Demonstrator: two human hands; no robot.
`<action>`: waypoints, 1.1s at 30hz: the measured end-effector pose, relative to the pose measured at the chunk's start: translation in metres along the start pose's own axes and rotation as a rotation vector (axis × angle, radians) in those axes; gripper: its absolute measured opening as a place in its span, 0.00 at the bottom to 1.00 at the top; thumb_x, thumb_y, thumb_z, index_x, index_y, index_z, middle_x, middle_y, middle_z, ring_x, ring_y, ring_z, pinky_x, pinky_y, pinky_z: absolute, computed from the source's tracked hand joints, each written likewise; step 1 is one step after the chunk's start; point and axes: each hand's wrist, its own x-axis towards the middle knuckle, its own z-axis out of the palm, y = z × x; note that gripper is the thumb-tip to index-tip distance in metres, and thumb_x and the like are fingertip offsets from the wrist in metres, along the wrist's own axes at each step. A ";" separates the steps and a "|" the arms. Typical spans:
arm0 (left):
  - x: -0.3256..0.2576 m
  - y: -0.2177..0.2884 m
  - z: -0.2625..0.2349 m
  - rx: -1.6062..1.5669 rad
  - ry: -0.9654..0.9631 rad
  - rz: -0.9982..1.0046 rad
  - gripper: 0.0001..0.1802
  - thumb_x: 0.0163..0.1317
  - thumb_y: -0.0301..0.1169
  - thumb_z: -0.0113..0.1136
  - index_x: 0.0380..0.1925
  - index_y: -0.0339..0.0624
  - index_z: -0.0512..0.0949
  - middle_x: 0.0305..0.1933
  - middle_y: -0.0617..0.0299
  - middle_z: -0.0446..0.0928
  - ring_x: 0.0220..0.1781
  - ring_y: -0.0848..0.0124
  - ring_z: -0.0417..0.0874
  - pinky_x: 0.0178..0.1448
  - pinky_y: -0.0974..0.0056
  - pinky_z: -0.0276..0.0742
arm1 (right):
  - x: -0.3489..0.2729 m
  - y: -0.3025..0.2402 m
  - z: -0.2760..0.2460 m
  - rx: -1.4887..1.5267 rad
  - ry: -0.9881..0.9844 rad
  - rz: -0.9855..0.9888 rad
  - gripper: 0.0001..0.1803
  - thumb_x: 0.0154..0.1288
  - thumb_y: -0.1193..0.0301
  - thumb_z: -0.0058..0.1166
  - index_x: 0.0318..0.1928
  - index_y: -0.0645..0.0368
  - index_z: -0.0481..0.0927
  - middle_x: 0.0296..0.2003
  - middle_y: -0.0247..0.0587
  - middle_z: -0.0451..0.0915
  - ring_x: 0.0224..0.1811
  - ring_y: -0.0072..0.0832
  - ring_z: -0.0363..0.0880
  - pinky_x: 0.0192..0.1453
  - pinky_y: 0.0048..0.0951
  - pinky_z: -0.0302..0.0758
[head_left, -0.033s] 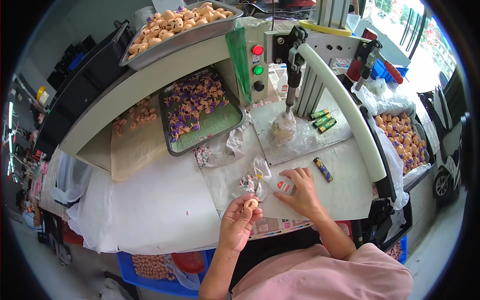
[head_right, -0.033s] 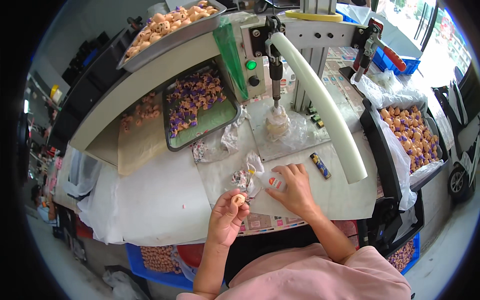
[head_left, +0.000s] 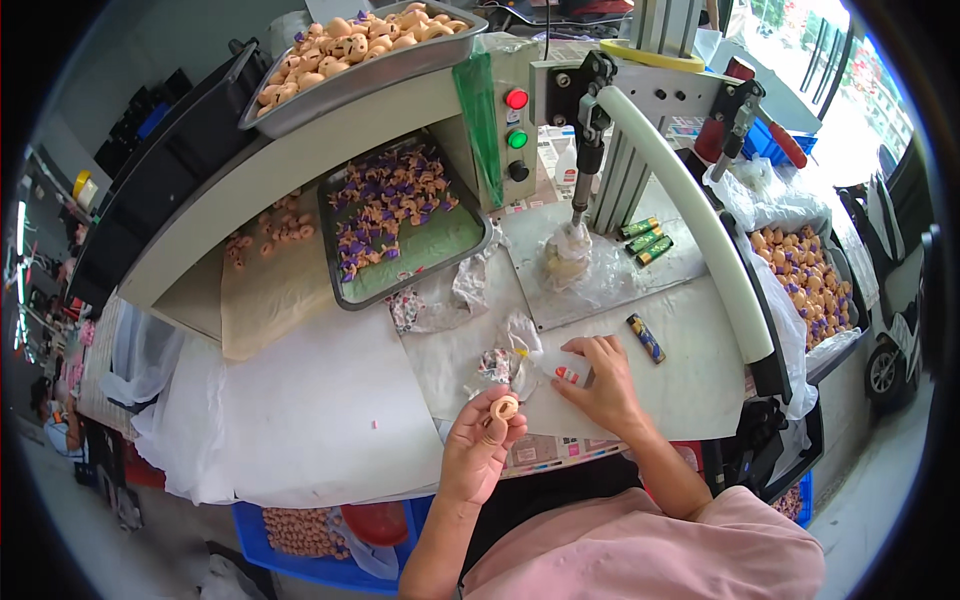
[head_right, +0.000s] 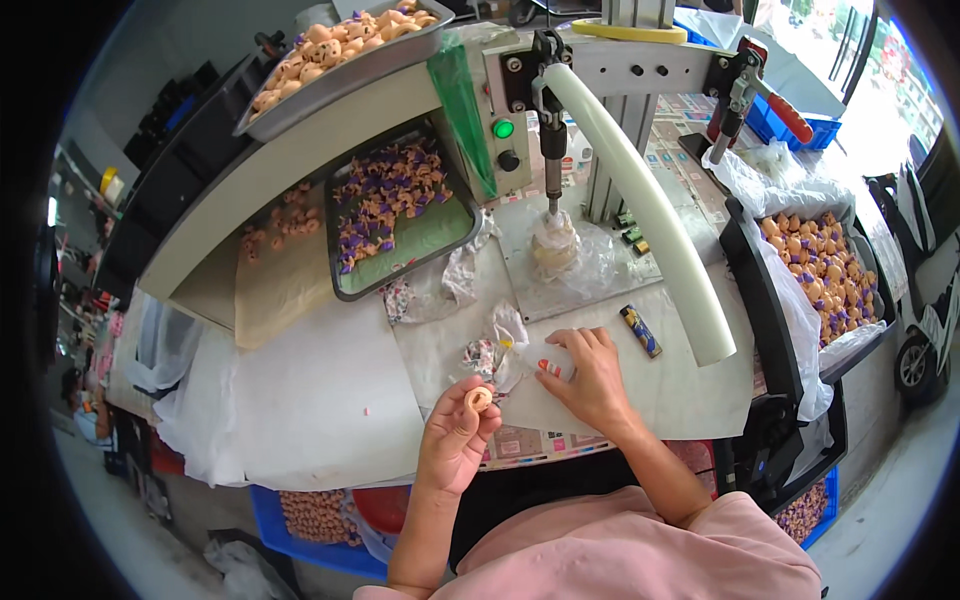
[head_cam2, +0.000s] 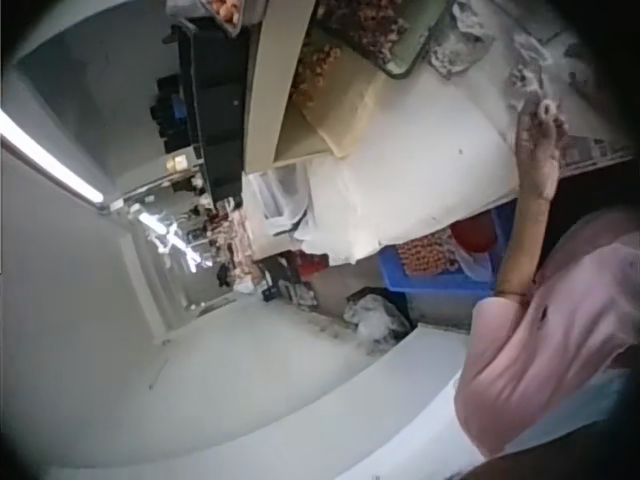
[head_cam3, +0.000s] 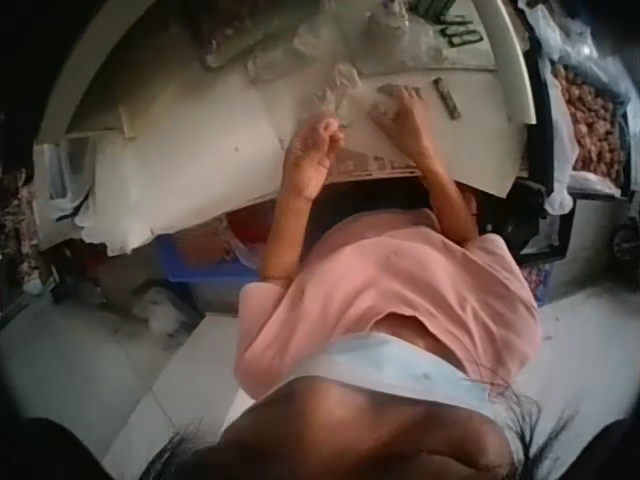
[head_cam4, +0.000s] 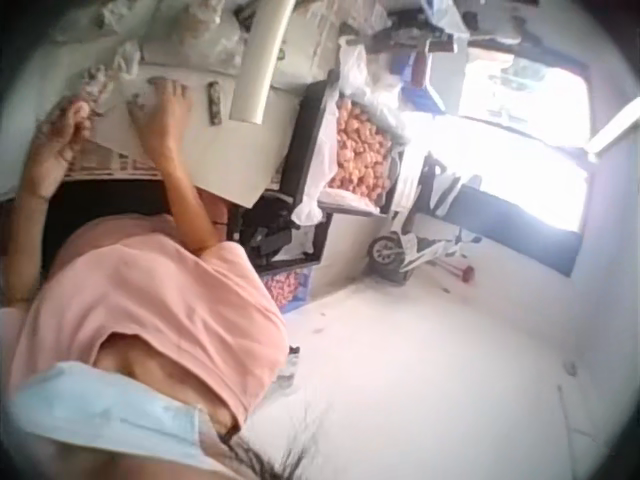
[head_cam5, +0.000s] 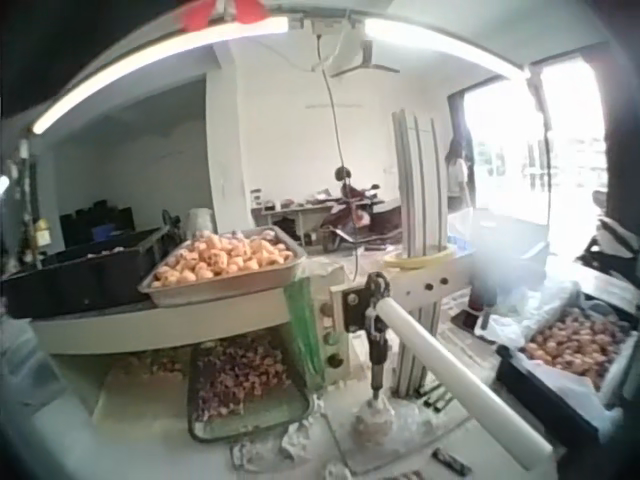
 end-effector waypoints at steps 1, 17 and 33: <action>-0.002 -0.003 0.001 -0.037 0.003 0.016 0.21 0.65 0.24 0.56 0.59 0.40 0.69 0.53 0.60 0.75 0.49 0.73 0.79 0.58 0.67 0.76 | 0.000 0.002 0.002 -0.003 -0.008 -0.001 0.23 0.48 0.70 0.68 0.46 0.61 0.78 0.42 0.44 0.78 0.49 0.42 0.71 0.55 0.38 0.69; 0.001 -0.029 -0.011 0.119 0.081 0.025 0.18 0.66 0.26 0.56 0.56 0.38 0.68 0.52 0.58 0.74 0.51 0.67 0.80 0.59 0.64 0.77 | -0.029 -0.010 -0.025 0.878 -0.025 0.177 0.20 0.52 0.68 0.71 0.41 0.63 0.77 0.36 0.33 0.74 0.35 0.19 0.74 0.38 0.21 0.71; 0.006 -0.031 -0.018 0.134 0.043 0.021 0.19 0.67 0.29 0.56 0.56 0.37 0.69 0.51 0.58 0.75 0.50 0.69 0.80 0.57 0.65 0.76 | -0.032 -0.013 -0.021 0.399 0.122 -0.143 0.18 0.48 0.66 0.70 0.37 0.61 0.80 0.26 0.40 0.74 0.26 0.31 0.72 0.30 0.29 0.67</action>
